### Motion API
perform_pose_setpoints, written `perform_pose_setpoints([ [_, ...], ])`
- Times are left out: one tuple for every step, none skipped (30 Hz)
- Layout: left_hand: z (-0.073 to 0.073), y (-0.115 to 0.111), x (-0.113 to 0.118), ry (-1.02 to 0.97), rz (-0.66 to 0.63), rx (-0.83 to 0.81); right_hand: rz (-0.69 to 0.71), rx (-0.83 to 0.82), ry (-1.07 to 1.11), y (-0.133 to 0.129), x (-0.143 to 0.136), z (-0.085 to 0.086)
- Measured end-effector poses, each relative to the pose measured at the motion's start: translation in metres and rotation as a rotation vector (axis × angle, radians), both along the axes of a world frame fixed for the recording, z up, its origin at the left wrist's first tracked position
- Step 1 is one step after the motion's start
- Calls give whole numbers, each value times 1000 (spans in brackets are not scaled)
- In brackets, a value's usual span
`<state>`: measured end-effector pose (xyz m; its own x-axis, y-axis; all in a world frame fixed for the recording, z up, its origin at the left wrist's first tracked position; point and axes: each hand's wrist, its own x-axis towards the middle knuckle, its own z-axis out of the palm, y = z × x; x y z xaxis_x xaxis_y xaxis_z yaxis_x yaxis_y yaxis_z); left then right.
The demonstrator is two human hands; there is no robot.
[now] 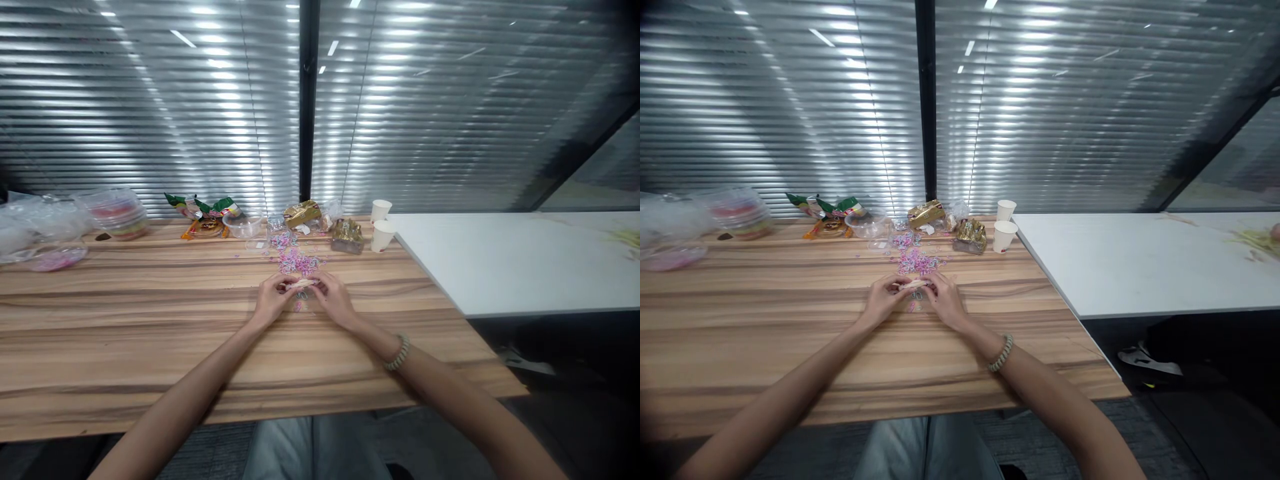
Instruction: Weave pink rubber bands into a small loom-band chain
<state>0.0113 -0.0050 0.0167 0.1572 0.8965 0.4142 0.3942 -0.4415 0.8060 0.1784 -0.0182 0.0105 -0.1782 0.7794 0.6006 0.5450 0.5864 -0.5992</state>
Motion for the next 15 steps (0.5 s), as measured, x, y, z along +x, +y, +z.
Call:
perform_pose_setpoints([
  [0,0,0,-1,-1,-1,2,0,1,0,0,0],
  [1,0,0,-2,-2,-1,3,-1,3,0,0,0],
  [1,0,0,-3,-3,-1,3,-1,6,0,0,-1],
  [1,0,0,-4,-4,0,2,-1,7,0,0,-1],
  [1,0,0,-5,-4,1,2,-1,8,0,0,0],
  [1,0,0,-6,-4,2,3,0,9,0,0,0],
  [1,0,0,-6,-4,2,6,1,8,0,0,0],
  [0,0,0,-6,-3,1,8,1,7,0,0,0],
  [0,0,0,-6,-2,2,10,2,7,0,0,0],
  [0,0,0,-7,0,4,11,3,8,0,0,1],
  [0,0,0,-7,2,5,11,3,9,0,0,1],
  [0,0,0,-7,4,6,11,4,10,0,0,1],
  [0,0,0,-6,5,5,10,5,12,0,0,1],
  [0,0,0,-5,5,4,10,5,12,0,0,1],
  [0,0,-1,-4,2,1,10,6,12,0,0,1],
])
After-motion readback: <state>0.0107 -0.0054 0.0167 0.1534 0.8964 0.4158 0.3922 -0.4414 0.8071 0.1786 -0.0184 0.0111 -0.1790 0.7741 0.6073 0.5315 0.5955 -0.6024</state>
